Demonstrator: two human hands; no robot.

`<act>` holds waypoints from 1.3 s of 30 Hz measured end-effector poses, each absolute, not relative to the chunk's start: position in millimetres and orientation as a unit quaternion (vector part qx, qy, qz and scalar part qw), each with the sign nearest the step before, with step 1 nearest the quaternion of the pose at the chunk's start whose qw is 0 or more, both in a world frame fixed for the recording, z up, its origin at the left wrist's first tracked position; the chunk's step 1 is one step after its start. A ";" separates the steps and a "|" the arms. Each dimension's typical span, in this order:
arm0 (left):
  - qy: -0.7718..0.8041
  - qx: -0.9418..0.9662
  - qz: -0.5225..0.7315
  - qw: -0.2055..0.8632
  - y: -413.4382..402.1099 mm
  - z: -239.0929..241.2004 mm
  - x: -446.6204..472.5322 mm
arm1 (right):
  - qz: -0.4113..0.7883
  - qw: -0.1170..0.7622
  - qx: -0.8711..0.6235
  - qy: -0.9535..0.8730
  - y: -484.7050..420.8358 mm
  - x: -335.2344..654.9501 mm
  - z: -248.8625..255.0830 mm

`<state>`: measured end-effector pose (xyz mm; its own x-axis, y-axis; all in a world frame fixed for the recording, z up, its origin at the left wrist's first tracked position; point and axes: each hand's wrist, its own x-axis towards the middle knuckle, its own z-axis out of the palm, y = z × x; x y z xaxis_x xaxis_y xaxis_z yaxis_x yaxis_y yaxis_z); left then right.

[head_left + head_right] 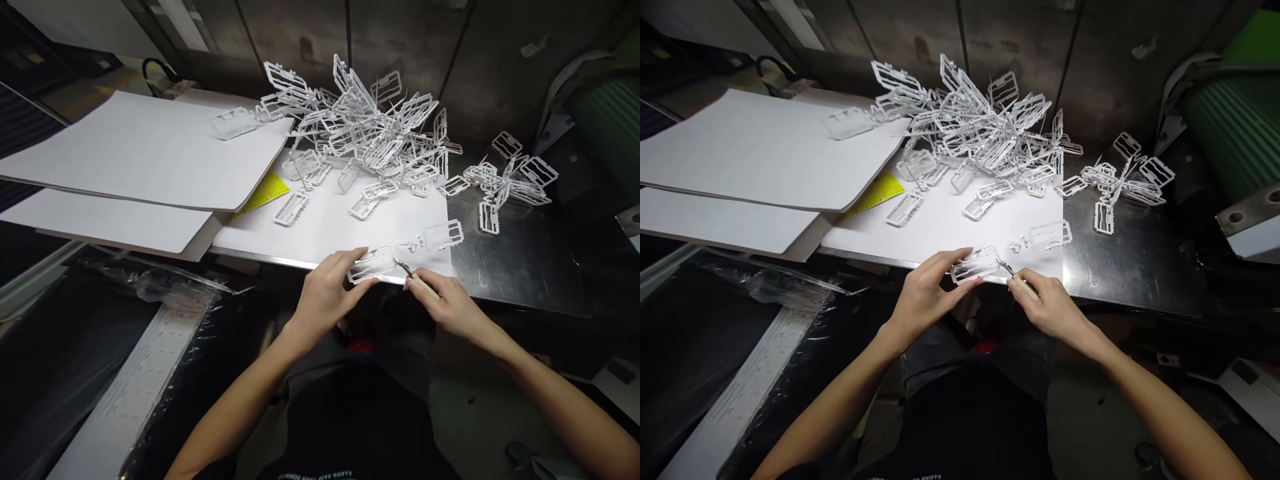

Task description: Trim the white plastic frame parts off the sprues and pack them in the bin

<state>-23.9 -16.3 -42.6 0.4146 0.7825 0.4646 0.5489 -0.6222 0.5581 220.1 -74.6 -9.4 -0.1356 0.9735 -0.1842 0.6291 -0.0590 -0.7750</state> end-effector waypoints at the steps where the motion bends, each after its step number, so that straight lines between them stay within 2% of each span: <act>1: 0.405 0.826 0.357 0.164 -15.4 -43.5 -24.4 | 0.384 0.225 -0.618 -0.648 -75.8 218.5 -8.7; 6: 0.502 0.794 0.323 0.118 -1.3 -48.4 -49.0 | 0.345 0.259 -0.663 -0.611 -85.4 217.7 -0.3; 10: 0.567 0.776 0.272 0.046 11.0 -56.7 -76.7 | 0.168 0.337 -0.757 -0.534 -85.2 225.5 -1.4; 13: 0.552 0.784 0.281 0.030 9.3 -59.6 -78.7 | 0.079 0.325 -0.807 -0.487 -72.3 231.4 -10.1; 19: 0.450 0.814 0.364 0.047 -6.2 -50.4 -56.8 | 0.115 0.281 -0.826 -0.475 -43.3 238.8 -23.1; 26: 0.421 0.809 0.401 0.090 -9.9 -38.4 -62.7 | 0.174 0.303 -0.783 -0.514 -43.6 258.0 -6.6; 29: 0.432 0.790 0.394 0.182 -6.2 -34.8 -62.6 | 0.223 0.305 -0.709 -0.596 -49.4 268.6 17.4; 33: 0.406 0.678 0.390 0.473 13.9 -30.9 -51.3 | 0.217 0.223 -0.624 -0.717 -56.4 268.6 51.2; 35: 0.359 0.657 0.337 0.571 28.4 -26.7 -45.1 | 0.214 0.180 -0.589 -0.758 -57.5 263.7 62.0; 39: 0.286 0.725 0.171 0.603 46.2 -9.6 -38.8 | 0.193 0.099 -0.546 -0.809 -57.2 255.2 71.9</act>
<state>-38.8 46.2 -9.6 0.7786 0.6200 -0.0971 0.2081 -0.1090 0.9720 255.2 -57.2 71.9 -0.3839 0.9220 -0.0501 0.8455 0.3292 -0.4205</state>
